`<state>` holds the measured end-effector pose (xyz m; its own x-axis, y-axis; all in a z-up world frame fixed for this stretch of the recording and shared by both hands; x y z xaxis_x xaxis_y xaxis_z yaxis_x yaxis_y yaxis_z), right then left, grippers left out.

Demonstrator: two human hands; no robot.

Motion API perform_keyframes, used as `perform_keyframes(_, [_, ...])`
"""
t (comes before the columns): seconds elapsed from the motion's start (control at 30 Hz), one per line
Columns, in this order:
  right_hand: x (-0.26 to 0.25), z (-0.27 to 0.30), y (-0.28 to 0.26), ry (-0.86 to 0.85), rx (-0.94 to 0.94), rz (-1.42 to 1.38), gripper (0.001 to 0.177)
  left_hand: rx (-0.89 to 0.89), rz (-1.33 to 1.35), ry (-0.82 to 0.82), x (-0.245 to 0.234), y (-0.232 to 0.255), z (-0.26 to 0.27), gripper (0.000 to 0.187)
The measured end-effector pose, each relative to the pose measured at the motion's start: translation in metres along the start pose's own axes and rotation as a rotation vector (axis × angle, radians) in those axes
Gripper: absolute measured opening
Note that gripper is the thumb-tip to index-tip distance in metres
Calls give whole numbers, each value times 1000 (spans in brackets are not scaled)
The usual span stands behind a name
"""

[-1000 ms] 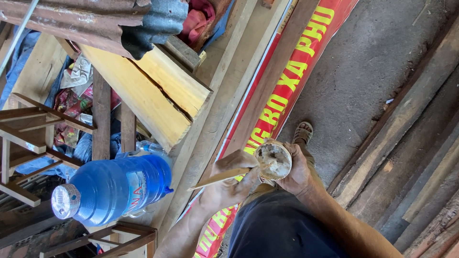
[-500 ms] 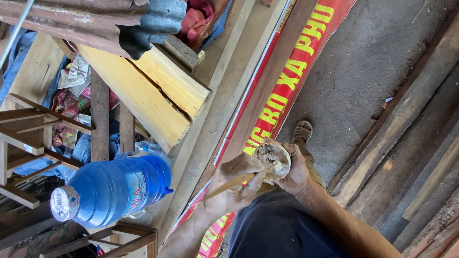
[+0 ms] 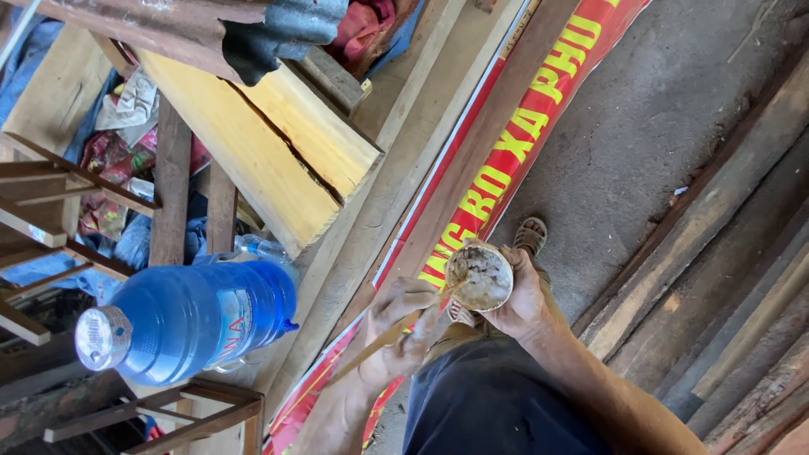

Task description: Sanding a wooden piece with a power tool and mixing a substance in a cup.

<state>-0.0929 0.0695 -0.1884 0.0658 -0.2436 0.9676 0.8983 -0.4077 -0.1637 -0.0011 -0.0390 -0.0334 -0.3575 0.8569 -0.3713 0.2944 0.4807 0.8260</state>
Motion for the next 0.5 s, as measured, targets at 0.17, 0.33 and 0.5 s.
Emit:
perform_keyframes(0.17, [-10,-18,14,128,134,145,55,-240,147,275,-14,-6,34,5])
perform_keyframes(0.33, [-23,-50,50,260,325,317,56,-491,337,685,-11,-34,74,35])
perform_keyframes(0.5, [-55,-80,112,455,671,505,38,-463,588,1111,8,-103,143,70])
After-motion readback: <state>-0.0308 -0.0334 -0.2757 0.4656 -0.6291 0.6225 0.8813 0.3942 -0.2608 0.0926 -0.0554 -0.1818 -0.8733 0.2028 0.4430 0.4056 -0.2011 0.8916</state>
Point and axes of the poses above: each hand's wrist, its own z-axis away from the middle knuckle, its own x-axis out of the palm, y = z × x, the point moved 7 cm from there along -z, towards the middle knuckle, and after that the axes turned 4 degrees about z, right-handed, at the moved point
